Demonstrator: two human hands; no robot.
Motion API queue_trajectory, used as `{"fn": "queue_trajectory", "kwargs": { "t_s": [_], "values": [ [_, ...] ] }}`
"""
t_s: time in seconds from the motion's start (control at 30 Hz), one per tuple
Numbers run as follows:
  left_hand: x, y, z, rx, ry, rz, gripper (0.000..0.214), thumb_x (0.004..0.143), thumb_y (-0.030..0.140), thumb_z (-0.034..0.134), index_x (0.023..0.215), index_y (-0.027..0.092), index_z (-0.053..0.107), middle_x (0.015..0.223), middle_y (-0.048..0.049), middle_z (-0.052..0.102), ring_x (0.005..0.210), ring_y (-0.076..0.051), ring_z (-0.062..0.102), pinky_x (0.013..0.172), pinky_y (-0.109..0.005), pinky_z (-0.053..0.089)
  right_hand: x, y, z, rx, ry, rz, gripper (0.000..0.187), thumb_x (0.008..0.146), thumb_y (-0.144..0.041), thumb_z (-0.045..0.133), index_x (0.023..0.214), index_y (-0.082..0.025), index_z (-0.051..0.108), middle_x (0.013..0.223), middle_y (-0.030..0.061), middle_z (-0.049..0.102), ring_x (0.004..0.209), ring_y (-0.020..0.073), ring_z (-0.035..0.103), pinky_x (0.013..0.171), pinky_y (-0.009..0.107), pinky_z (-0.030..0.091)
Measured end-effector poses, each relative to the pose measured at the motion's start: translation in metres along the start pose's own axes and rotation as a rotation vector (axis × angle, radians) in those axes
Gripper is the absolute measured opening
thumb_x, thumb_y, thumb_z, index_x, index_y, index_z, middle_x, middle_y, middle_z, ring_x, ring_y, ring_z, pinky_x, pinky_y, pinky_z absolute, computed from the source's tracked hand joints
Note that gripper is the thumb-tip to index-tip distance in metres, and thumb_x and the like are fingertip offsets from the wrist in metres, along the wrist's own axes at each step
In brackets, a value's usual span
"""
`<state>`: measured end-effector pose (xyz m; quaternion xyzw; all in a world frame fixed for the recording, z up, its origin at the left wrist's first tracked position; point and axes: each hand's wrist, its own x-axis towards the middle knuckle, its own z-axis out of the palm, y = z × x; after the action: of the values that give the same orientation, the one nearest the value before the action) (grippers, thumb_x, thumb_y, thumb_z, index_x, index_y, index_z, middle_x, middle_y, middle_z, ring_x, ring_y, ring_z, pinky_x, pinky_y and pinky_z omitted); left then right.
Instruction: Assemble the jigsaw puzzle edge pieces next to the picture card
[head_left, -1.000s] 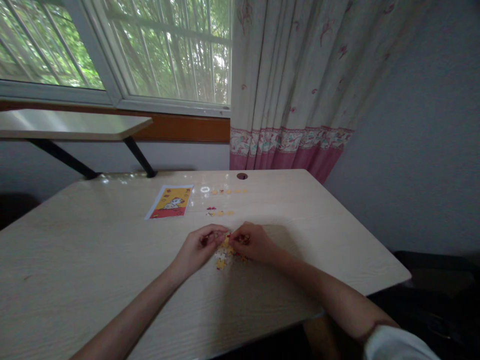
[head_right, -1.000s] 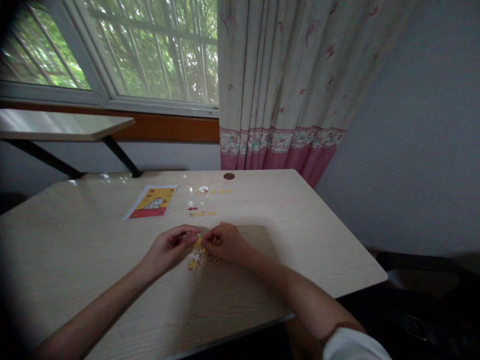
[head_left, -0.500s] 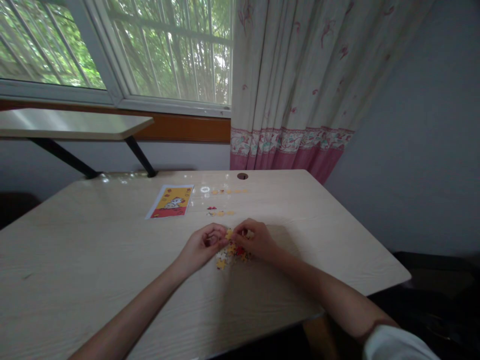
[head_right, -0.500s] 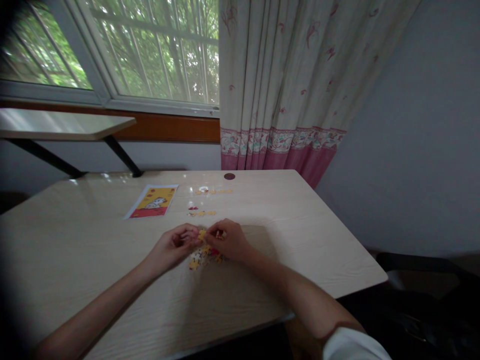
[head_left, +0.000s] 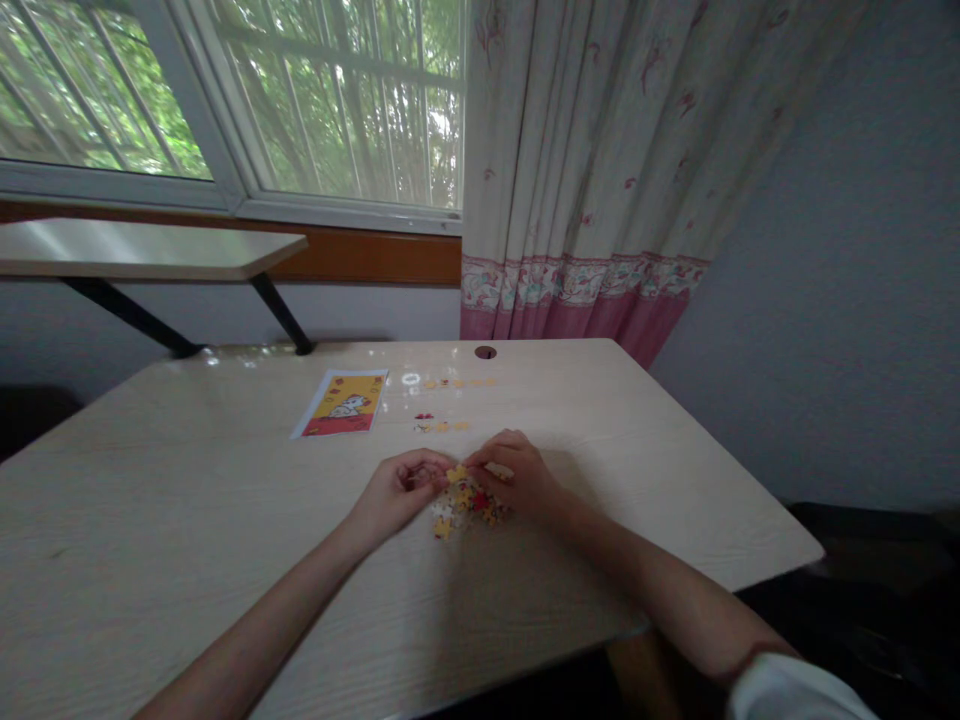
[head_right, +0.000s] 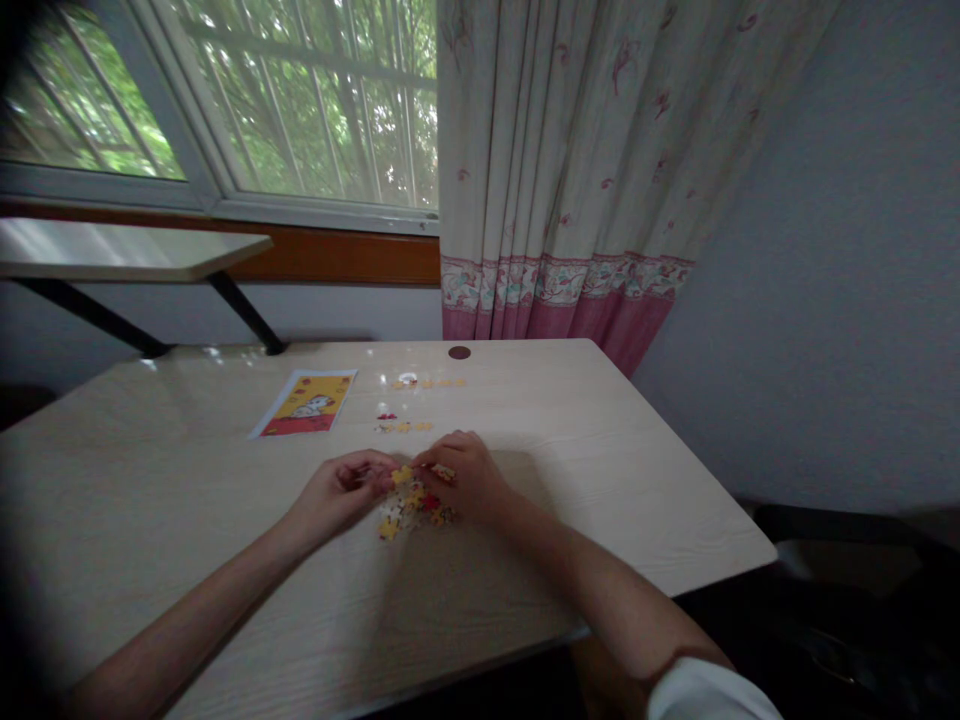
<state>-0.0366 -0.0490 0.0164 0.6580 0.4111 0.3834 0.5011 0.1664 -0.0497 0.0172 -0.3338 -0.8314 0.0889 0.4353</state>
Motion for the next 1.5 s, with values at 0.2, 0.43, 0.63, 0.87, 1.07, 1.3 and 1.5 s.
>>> {"fn": "queue_trajectory", "kwargs": {
  "t_s": [0.2,0.43,0.63,0.87,1.07,1.3,1.5],
  "values": [
    [0.001,-0.002,-0.002,0.034,0.029,0.008,0.031,0.072,0.036,0.062,0.093,0.013,0.065,0.076,-0.0054,0.068,0.066,-0.014,0.06,0.062,-0.025,0.048,0.002,0.004,-0.007,-0.051,0.062,0.005,0.012,0.085,-0.026,0.056,0.082,-0.02,0.066,0.075,0.0029,0.067,0.073,0.0137,0.059,0.073,0.028,0.041],
    [-0.004,-0.005,-0.021,0.576,0.013,0.165,0.027,0.083,0.034,0.05,0.097,0.017,0.066,0.09,-0.007,0.068,0.073,-0.016,0.06,0.065,-0.026,0.047,0.008,0.026,-0.032,-0.067,0.477,0.266,0.013,0.083,-0.027,0.057,0.081,-0.021,0.069,0.078,0.0044,0.064,0.072,0.0154,0.056,0.066,0.029,0.045],
    [-0.007,-0.004,-0.027,0.765,-0.026,0.297,0.021,0.085,0.029,0.046,0.092,0.022,0.065,0.093,-0.0041,0.066,0.086,-0.017,0.061,0.078,-0.029,0.048,0.007,0.033,-0.032,-0.041,0.511,0.312,0.014,0.082,-0.028,0.058,0.081,-0.021,0.069,0.075,0.0036,0.063,0.068,0.0144,0.054,0.064,0.028,0.046],
    [-0.008,-0.004,-0.027,0.826,-0.062,0.305,0.022,0.086,0.028,0.043,0.092,0.021,0.064,0.093,-0.0045,0.066,0.086,-0.017,0.06,0.078,-0.028,0.047,0.008,0.028,-0.029,-0.038,0.492,0.283,0.013,0.082,-0.027,0.058,0.082,-0.021,0.07,0.076,0.0036,0.064,0.069,0.014,0.055,0.064,0.028,0.046],
    [-0.006,-0.007,-0.027,0.824,-0.07,0.294,0.022,0.085,0.026,0.043,0.091,0.021,0.064,0.09,-0.0043,0.066,0.083,-0.017,0.06,0.076,-0.027,0.047,0.031,0.047,-0.017,-0.102,0.183,0.308,0.012,0.081,-0.028,0.061,0.081,-0.021,0.071,0.079,0.0037,0.067,0.078,0.0151,0.058,0.074,0.029,0.044],
    [-0.008,-0.006,-0.025,0.803,-0.082,0.274,0.022,0.086,0.026,0.043,0.091,0.02,0.064,0.087,-0.0049,0.065,0.082,-0.017,0.059,0.075,-0.027,0.046,0.101,0.067,0.044,-0.318,-0.187,0.436,0.019,0.083,-0.034,0.056,0.089,-0.026,0.072,0.093,0.0026,0.07,0.092,0.0188,0.058,0.081,0.029,0.04],
    [-0.009,-0.009,-0.025,0.818,-0.114,0.264,0.023,0.087,0.023,0.041,0.091,0.02,0.063,0.086,-0.0053,0.064,0.081,-0.017,0.058,0.074,-0.027,0.045,0.146,0.075,0.084,-0.372,-0.269,0.44,0.024,0.084,-0.035,0.052,0.097,-0.028,0.071,0.099,0.0027,0.069,0.096,0.0195,0.057,0.082,0.029,0.04]
  ]
}}
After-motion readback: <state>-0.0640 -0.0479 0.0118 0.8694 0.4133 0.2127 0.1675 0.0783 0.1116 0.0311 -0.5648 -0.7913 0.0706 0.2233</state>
